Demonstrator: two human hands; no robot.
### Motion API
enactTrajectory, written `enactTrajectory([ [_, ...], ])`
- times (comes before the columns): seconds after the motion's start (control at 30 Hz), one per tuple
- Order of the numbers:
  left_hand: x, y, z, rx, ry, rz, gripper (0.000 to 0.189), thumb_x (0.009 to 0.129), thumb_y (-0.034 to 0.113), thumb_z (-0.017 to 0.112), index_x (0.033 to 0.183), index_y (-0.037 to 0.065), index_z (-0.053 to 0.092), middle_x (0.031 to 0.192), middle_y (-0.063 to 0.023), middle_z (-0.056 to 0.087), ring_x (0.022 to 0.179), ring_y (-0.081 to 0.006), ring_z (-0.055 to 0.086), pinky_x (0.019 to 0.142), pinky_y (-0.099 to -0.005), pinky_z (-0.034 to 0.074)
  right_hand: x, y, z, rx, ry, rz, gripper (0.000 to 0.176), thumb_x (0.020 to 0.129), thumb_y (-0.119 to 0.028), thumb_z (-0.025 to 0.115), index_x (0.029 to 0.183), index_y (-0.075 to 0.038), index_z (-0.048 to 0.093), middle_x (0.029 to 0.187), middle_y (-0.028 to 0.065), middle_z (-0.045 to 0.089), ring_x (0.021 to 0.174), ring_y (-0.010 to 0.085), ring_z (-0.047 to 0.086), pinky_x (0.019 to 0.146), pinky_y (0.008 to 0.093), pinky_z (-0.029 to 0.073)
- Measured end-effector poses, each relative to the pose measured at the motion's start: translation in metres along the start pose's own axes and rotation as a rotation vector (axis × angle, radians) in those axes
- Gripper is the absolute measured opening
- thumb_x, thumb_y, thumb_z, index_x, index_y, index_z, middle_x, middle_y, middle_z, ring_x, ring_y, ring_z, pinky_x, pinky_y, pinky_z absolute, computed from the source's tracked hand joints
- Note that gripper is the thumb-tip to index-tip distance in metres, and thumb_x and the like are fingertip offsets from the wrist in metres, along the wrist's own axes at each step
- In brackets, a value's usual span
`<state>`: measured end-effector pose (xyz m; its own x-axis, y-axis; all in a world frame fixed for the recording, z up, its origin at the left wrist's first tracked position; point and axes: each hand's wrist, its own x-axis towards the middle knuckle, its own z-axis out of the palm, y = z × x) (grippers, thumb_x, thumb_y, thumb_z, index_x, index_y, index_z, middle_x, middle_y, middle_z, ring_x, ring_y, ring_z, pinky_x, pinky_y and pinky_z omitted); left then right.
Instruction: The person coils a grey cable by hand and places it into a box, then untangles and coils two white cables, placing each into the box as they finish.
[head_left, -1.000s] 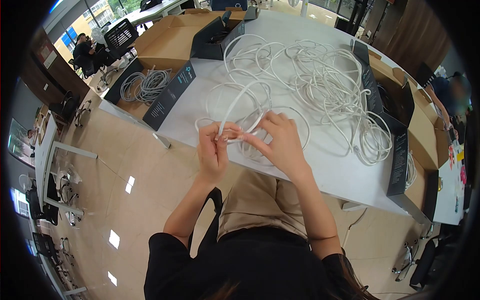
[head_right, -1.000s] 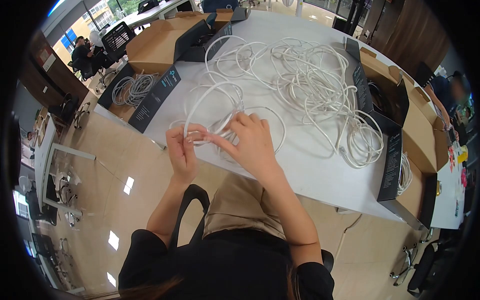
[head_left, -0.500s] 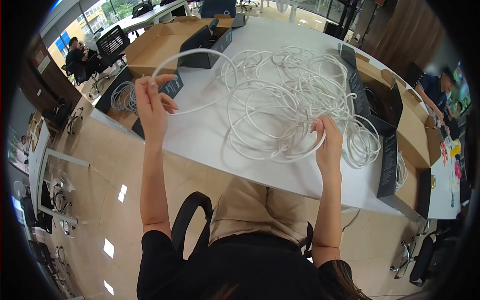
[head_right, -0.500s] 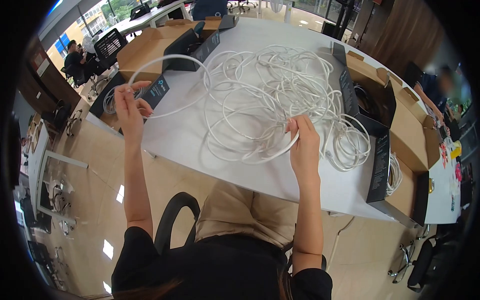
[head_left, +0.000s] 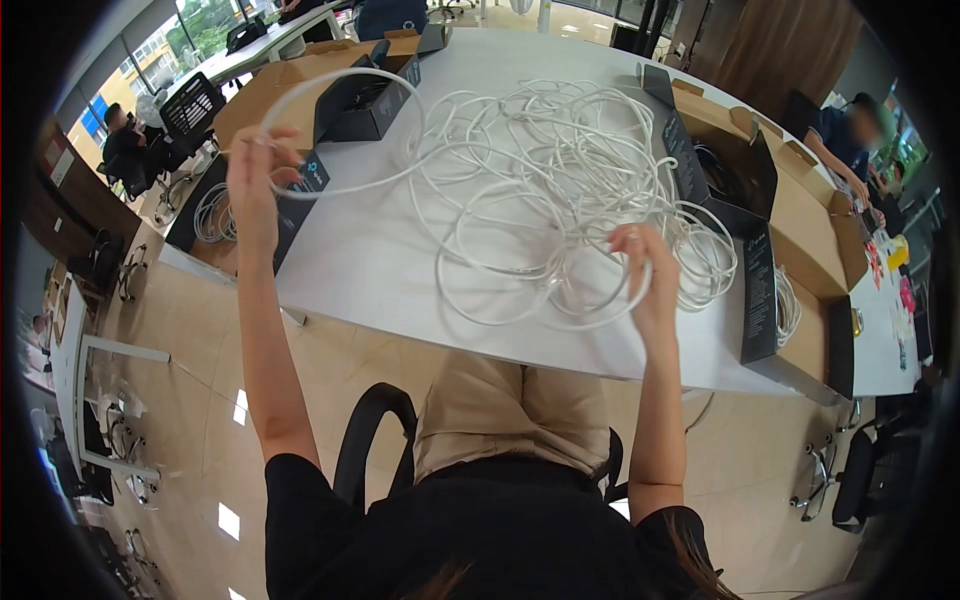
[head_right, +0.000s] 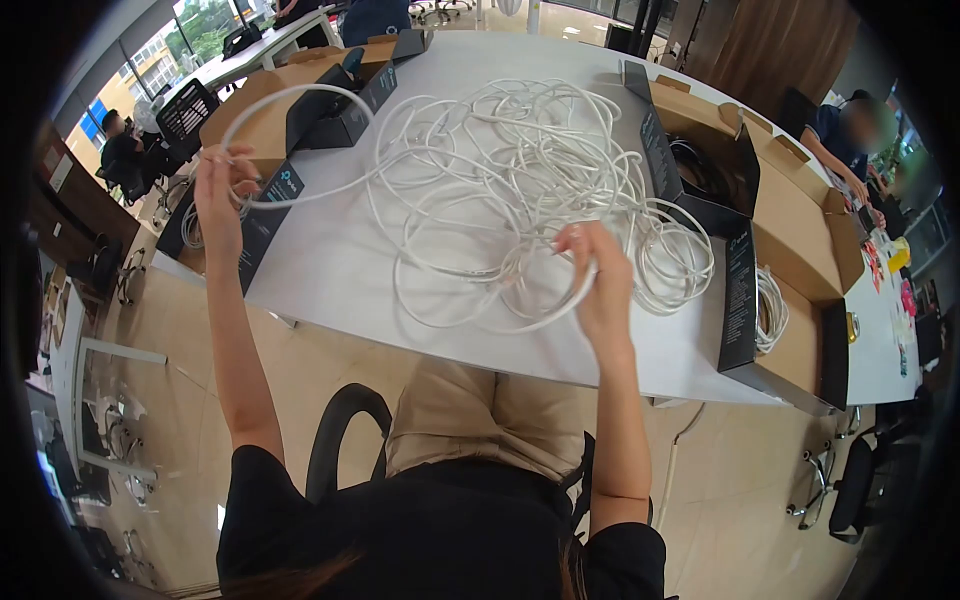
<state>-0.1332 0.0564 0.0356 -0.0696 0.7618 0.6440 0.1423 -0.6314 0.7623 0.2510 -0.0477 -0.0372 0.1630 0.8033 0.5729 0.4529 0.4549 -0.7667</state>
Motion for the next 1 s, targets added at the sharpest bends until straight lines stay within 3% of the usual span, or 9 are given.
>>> enactTrajectory([
  [0.2,-0.02,0.028,0.015,0.126,-0.863,0.225,0.013,0.088,0.01,0.051,0.098,0.003,0.055,0.102,-0.0102,0.059,0.1,-0.0181,0.053,0.088,-0.0312,0.038,-0.011,-0.023,0.013,0.028,0.09,-0.206,0.024,0.093,-0.008,0.04,0.078,0.005,0.054,0.081,0.013,0.058,0.08,0.0234,0.059,0.077,0.0299,0.045],
  [0.4,-0.015,-0.034,0.042,0.102,-0.387,-0.03,0.035,0.075,0.004,0.058,0.11,0.006,0.054,0.119,-0.0088,0.052,0.117,-0.0225,0.047,0.102,-0.0374,0.031,-0.02,-0.035,0.002,0.115,0.322,-0.239,0.032,0.094,-0.011,0.034,0.075,0.005,0.053,0.082,0.0158,0.059,0.086,0.0277,0.061,0.08,0.0336,0.046],
  [0.47,-0.022,-0.039,0.06,0.393,-0.573,0.288,0.039,0.074,0.0,0.055,0.112,0.007,0.053,0.124,-0.0054,0.049,0.124,-0.0236,0.04,0.106,-0.0416,0.026,-0.022,-0.037,-0.006,0.078,0.365,-0.285,0.037,0.096,-0.017,0.033,0.074,0.005,0.053,0.083,0.018,0.059,0.085,0.0292,0.061,0.081,0.0363,0.047],
  [0.53,-0.038,-0.037,0.082,0.798,-0.747,0.398,0.029,0.077,-0.001,0.057,0.105,0.006,0.056,0.124,-0.004,0.05,0.124,-0.0266,0.04,0.106,-0.0447,0.024,-0.024,-0.038,-0.019,0.104,0.393,-0.333,0.04,0.097,-0.021,0.032,0.073,0.005,0.052,0.081,0.019,0.058,0.084,0.0302,0.06,0.081,0.038,0.047],
  [0.7,-0.024,-0.106,0.114,0.861,-0.678,0.537,0.019,0.079,0.016,0.062,0.095,0.007,0.055,0.124,-0.0052,0.05,0.116,-0.0283,0.046,0.101,-0.0488,0.03,-0.043,-0.044,-0.068,0.36,0.386,-0.305,0.049,0.097,-0.031,0.029,0.071,0.004,0.05,0.077,0.02,0.057,0.079,0.0301,0.06,0.077,0.0427,0.05],
  [0.8,0.006,-0.131,0.124,0.872,-0.563,0.637,0.021,0.08,0.024,0.061,0.092,0.007,0.058,0.118,-0.0059,0.053,0.107,-0.0247,0.052,0.098,-0.0497,0.033,-0.059,-0.045,-0.097,0.342,0.264,-0.221,0.039,0.096,-0.024,0.037,0.072,0.004,0.05,0.081,0.0191,0.058,0.066,0.0221,0.059,0.067,0.0346,0.053],
  [0.9,0.031,-0.15,0.134,0.958,-0.455,0.729,0.022,0.081,0.028,0.059,0.091,0.008,0.059,0.109,-0.0056,0.059,0.096,-0.0239,0.057,0.095,-0.0493,0.035,-0.078,-0.068,-0.097,-0.041,0.29,0.214,0.022,0.091,-0.011,0.046,0.075,0.004,0.051,0.085,0.0167,0.059,0.051,0.0108,0.049,0.054,0.0204,0.049],
  [0.93,0.038,-0.157,0.136,0.994,-0.426,0.754,0.022,0.081,0.029,0.058,0.09,0.008,0.059,0.106,-0.0055,0.061,0.092,-0.0244,0.059,0.094,-0.0489,0.036,-0.083,-0.07,-0.099,-0.017,0.27,0.314,0.007,0.083,0.001,0.056,0.089,0.004,0.058,0.088,0.0112,0.06,0.049,0.0037,0.046,0.047,0.012,0.039],
  [1.0,0.051,-0.174,0.135,1.11,-0.44,0.735,0.02,0.083,0.027,0.056,0.09,0.009,0.059,0.104,-0.0053,0.062,0.085,-0.0259,0.061,0.086,-0.0448,0.042,-0.09,-0.084,-0.108,-0.165,0.232,0.377,0.02,0.08,0.002,0.06,0.1,0.002,0.059,0.087,0.0075,0.06,0.052,0.0018,0.049,0.047,0.0124,0.036],
])
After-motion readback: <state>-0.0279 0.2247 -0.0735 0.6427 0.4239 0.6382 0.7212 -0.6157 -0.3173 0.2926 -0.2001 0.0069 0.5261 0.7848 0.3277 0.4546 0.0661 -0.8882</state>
